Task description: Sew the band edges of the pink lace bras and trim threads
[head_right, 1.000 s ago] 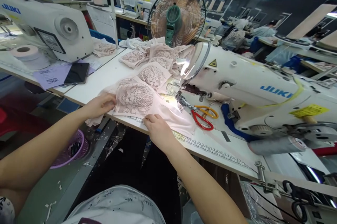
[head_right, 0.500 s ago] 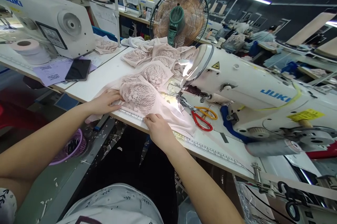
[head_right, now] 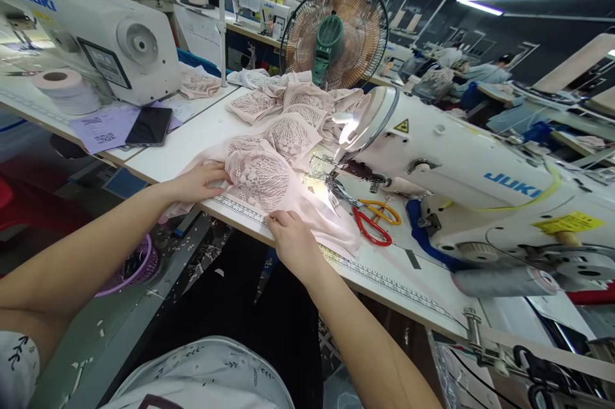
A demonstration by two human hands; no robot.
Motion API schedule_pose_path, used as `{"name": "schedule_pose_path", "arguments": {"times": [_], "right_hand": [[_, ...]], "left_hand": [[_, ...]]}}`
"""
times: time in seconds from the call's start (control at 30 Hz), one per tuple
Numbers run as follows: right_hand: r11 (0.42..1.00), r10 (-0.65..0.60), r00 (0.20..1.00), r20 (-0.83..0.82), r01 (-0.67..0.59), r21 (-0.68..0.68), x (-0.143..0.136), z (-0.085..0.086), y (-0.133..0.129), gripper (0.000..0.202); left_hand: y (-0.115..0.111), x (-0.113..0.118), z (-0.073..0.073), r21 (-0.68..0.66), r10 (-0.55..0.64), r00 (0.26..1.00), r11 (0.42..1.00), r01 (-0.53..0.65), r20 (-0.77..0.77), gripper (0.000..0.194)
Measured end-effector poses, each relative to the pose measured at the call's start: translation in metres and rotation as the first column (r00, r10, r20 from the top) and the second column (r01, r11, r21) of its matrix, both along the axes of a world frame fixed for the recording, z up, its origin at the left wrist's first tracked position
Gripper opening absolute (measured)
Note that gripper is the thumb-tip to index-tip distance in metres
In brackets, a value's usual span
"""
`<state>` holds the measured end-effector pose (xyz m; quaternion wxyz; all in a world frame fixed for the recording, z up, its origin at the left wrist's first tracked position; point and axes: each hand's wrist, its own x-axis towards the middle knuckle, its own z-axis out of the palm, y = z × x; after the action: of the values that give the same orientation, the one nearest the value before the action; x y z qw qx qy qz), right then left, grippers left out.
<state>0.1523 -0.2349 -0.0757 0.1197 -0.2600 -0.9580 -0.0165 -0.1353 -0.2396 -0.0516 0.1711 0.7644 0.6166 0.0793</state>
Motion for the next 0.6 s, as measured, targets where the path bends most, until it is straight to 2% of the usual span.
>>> {"name": "schedule_pose_path", "arguments": {"times": [0.6], "right_hand": [[1.0, 0.012, 0.999, -0.052, -0.011, 0.017, 0.0006, -0.0041, 0.0002, 0.041]], "left_hand": [[-0.0023, 0.0005, -0.0035, 0.059, -0.006, 0.999, 0.998, 0.004, 0.042, 0.04]]}}
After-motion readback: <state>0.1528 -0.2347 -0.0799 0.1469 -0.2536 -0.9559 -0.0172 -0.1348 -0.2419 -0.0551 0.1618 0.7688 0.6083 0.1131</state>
